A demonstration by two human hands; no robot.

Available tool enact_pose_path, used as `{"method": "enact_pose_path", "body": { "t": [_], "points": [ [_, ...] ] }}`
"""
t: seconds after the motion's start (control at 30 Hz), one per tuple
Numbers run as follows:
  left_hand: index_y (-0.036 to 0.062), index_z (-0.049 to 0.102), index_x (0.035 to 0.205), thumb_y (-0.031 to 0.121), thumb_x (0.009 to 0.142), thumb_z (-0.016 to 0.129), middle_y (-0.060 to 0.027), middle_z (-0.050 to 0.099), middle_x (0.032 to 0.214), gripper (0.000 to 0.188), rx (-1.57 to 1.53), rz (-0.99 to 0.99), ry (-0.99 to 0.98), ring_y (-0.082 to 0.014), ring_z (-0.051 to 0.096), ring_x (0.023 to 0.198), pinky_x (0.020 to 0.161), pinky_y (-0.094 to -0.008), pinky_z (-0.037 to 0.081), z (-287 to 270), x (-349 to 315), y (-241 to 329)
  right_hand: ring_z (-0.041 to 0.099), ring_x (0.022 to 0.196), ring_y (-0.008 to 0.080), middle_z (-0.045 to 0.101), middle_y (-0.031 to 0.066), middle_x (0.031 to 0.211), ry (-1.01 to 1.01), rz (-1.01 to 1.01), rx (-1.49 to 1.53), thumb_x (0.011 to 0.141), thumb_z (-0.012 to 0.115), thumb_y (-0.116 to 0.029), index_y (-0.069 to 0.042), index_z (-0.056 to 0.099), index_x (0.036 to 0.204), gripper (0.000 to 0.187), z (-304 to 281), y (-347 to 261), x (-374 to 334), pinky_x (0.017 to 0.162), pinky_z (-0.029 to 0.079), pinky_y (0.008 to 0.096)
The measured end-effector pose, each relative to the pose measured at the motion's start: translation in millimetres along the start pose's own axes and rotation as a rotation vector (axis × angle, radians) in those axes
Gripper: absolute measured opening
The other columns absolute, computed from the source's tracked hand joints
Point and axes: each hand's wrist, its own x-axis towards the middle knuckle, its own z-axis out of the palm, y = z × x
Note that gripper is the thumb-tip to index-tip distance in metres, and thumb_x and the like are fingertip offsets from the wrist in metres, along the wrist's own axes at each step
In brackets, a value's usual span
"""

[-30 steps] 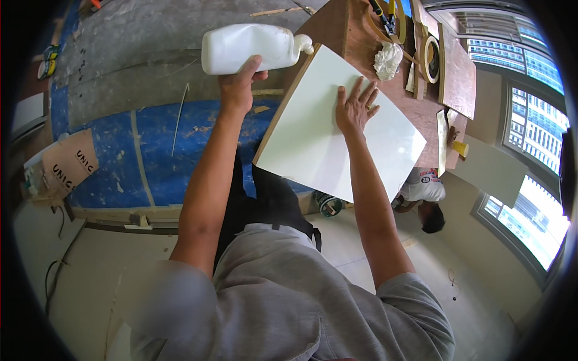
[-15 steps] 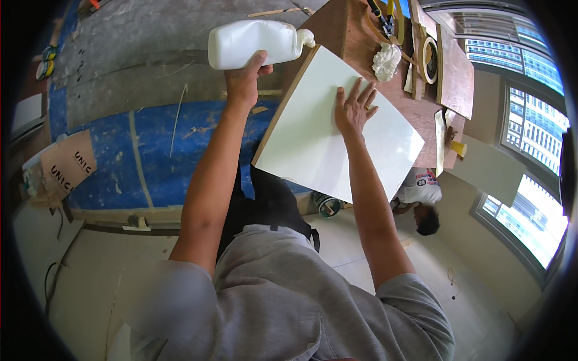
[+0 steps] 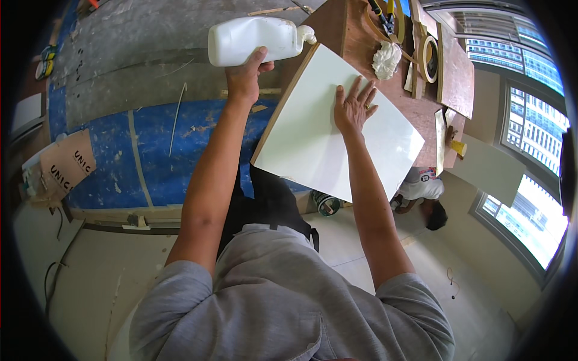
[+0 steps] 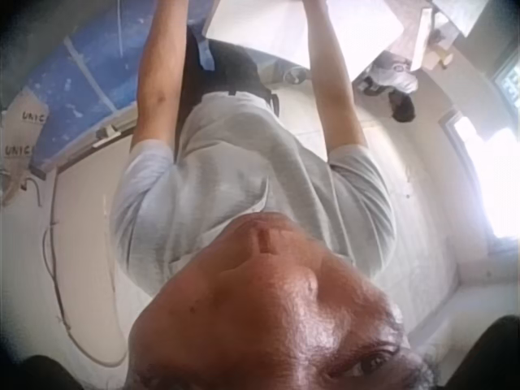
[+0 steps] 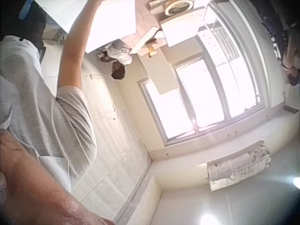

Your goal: The person trims a roll of veneer edging using a pair of shears and then applies glue from a squeeze bottle to the back of the veneer strip before pressing a larger laminate panel onto a work surface.

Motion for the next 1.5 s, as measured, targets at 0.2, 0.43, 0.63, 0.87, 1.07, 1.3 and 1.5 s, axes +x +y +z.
{"method": "enact_pose_path", "body": {
  "t": [0.2, 0.43, 0.63, 0.87, 1.07, 1.3, 1.5],
  "points": [
    [0.0027, 0.058, 0.127, 0.010, 0.087, 0.079, -0.0103, 0.068, 0.112, 0.046, -0.001, -0.003, 0.017, -0.0204, 0.070, 0.087, 0.067, -0.0325, 0.062, -4, 0, -2, -0.002, 0.157, 0.0374, -0.004, 0.0184, 0.170, 0.003, 0.000, -0.002, 0.100, 0.023, -0.072, -0.017, 0.012, 0.165, 0.086, 1, 1, 1, 0.121, 0.000, 0.0653],
    [0.0024, 0.058, 0.128, 0.011, 0.088, 0.078, -0.0104, 0.068, 0.110, 0.046, 0.004, -0.029, 0.030, -0.0205, 0.070, 0.087, 0.067, -0.0319, 0.062, -7, -5, -4, -0.003, 0.157, 0.0382, -0.004, 0.0208, 0.170, -0.008, 0.002, -0.029, 0.102, 0.025, -0.067, -0.014, 0.013, 0.164, 0.083, -1, 0, 0, 0.121, 0.000, 0.0653],
    [0.0025, 0.058, 0.128, 0.012, 0.089, 0.078, -0.0103, 0.068, 0.110, 0.046, -0.057, -0.036, 0.046, -0.0216, 0.070, 0.086, 0.067, -0.0324, 0.062, -4, -3, -7, -0.003, 0.157, 0.0386, -0.004, 0.0210, 0.170, -0.013, -0.007, -0.008, 0.102, 0.026, -0.067, -0.014, 0.014, 0.164, 0.083, -2, -2, 0, 0.121, 0.001, 0.0656],
    [0.0022, 0.058, 0.127, 0.012, 0.088, 0.079, -0.0101, 0.068, 0.110, 0.045, -0.041, -0.034, 0.032, -0.0214, 0.070, 0.086, 0.066, -0.0325, 0.062, -5, -1, -8, -0.002, 0.157, 0.0385, -0.003, 0.0211, 0.170, -0.007, -0.007, -0.007, 0.102, 0.026, -0.067, -0.013, 0.014, 0.164, 0.083, -3, -2, 0, 0.121, 0.001, 0.0658],
    [0.0021, 0.058, 0.127, 0.012, 0.088, 0.079, -0.0104, 0.069, 0.109, 0.045, -0.039, -0.039, 0.007, -0.0217, 0.070, 0.085, 0.065, -0.0321, 0.062, -9, -5, 0, -0.003, 0.157, 0.0381, -0.003, 0.0210, 0.170, -0.004, -0.002, -0.009, 0.102, 0.026, -0.067, -0.013, 0.014, 0.164, 0.083, -2, -1, 0, 0.121, 0.001, 0.0658],
    [0.0018, 0.058, 0.126, 0.012, 0.088, 0.079, -0.0101, 0.069, 0.108, 0.045, 0.004, -0.051, 0.021, -0.0218, 0.070, 0.085, 0.065, -0.0319, 0.062, -13, -10, 5, -0.002, 0.157, 0.0381, -0.003, 0.0209, 0.170, -0.003, -0.005, -0.017, 0.102, 0.026, -0.067, -0.012, 0.014, 0.164, 0.084, -1, -1, 1, 0.121, 0.001, 0.0657],
    [0.0021, 0.059, 0.125, 0.014, 0.087, 0.080, -0.0101, 0.069, 0.107, 0.045, 0.013, -0.058, 0.002, -0.0215, 0.070, 0.085, 0.066, -0.0316, 0.061, -20, -22, 14, -0.001, 0.157, 0.0381, -0.002, 0.0208, 0.170, -0.003, -0.002, -0.021, 0.102, 0.025, -0.067, -0.013, 0.014, 0.164, 0.083, -2, -1, -1, 0.121, 0.001, 0.0658]
  ]
}}
